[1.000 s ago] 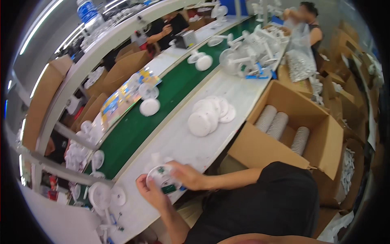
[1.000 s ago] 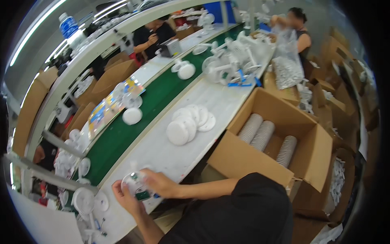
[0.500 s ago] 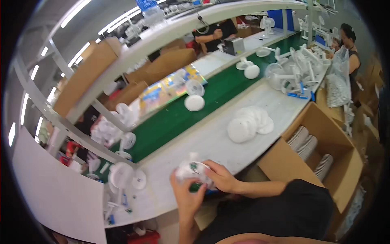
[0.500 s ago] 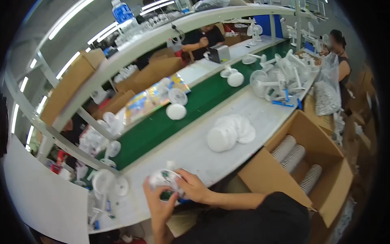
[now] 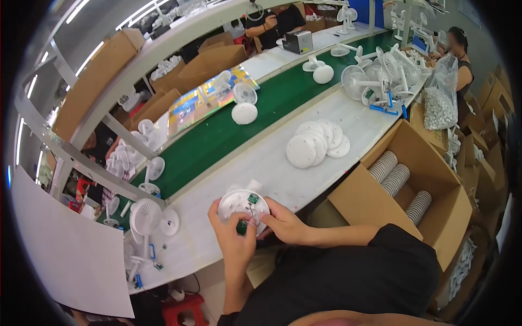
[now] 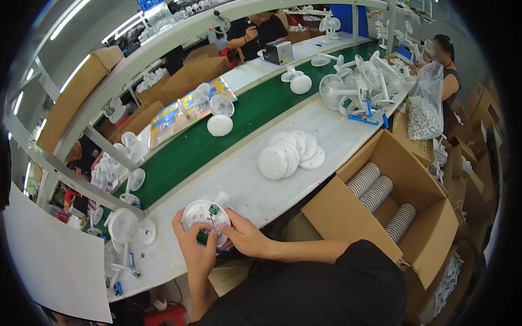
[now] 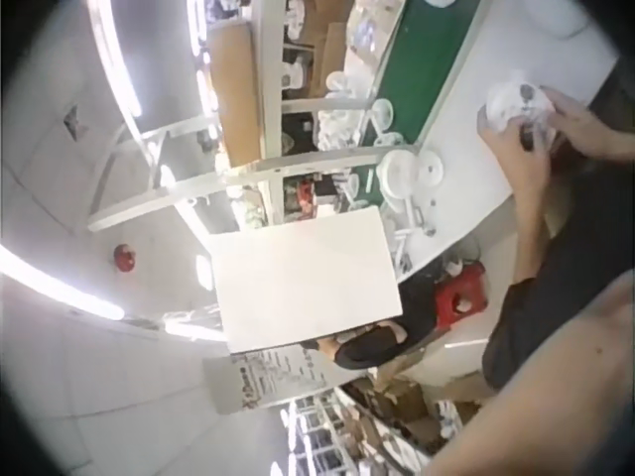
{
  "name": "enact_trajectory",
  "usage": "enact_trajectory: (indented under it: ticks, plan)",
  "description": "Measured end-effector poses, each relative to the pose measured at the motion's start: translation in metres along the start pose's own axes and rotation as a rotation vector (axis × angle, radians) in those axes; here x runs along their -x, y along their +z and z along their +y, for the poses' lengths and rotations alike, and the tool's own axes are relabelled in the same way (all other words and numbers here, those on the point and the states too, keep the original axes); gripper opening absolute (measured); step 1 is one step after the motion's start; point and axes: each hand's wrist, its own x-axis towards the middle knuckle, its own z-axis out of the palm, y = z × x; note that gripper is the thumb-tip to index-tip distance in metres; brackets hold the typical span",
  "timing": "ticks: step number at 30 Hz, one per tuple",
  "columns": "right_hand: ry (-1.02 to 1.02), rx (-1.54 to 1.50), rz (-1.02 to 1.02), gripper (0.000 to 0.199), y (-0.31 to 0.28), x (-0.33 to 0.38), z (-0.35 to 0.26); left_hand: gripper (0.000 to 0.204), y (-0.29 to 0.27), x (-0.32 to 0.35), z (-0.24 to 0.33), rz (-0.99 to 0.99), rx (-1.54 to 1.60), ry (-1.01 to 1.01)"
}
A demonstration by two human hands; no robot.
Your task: Assembling portable handheld fans by inserting rechargeable batteries and snapping together the fan housings and blades.
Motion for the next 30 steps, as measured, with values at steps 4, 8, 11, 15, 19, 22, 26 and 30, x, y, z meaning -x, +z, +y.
enact_trajectory:
  ticks: [4, 8, 11, 15, 19, 22, 26, 30]
  plan:
    - [0.052, -0.019, 0.015, 0.03, -0.003, 0.009, 0.008, 0.017, -0.012, 0.001, -0.001, -0.114, 0.086, 0.018]
    - [-0.013, 0.385, 0.041, 0.04, -0.012, 0.02, -0.006, 0.012, -0.004, 0.005, -0.022, -0.011, 0.417, -0.158]
    - [-0.497, 0.827, 0.18, 0.048, -0.019, 0.002, -0.012, 0.01, 0.008, -0.005, -0.024, 0.083, 0.504, -0.271]
    - [-0.641, 0.979, 0.123, 0.034, -0.011, -0.031, -0.035, 0.01, 0.022, -0.01, -0.012, 0.186, 0.441, -0.29]
    - [-0.612, 1.006, 0.015, 0.015, -0.009, -0.052, -0.029, 0.01, 0.028, -0.016, -0.022, 0.229, 0.365, -0.2]
    - [-0.574, 0.968, 0.037, 0.011, -0.003, -0.049, -0.028, 0.011, 0.027, -0.01, -0.026, 0.212, 0.459, -0.187]
    - [-0.535, 0.948, 0.095, 0.011, 0.008, -0.047, -0.036, 0.011, 0.024, -0.007, -0.019, 0.172, 0.66, -0.199]
    - [-0.637, 1.023, 0.099, 0.012, 0.013, -0.054, -0.033, 0.01, 0.031, -0.006, -0.011, 0.272, 0.67, -0.24]
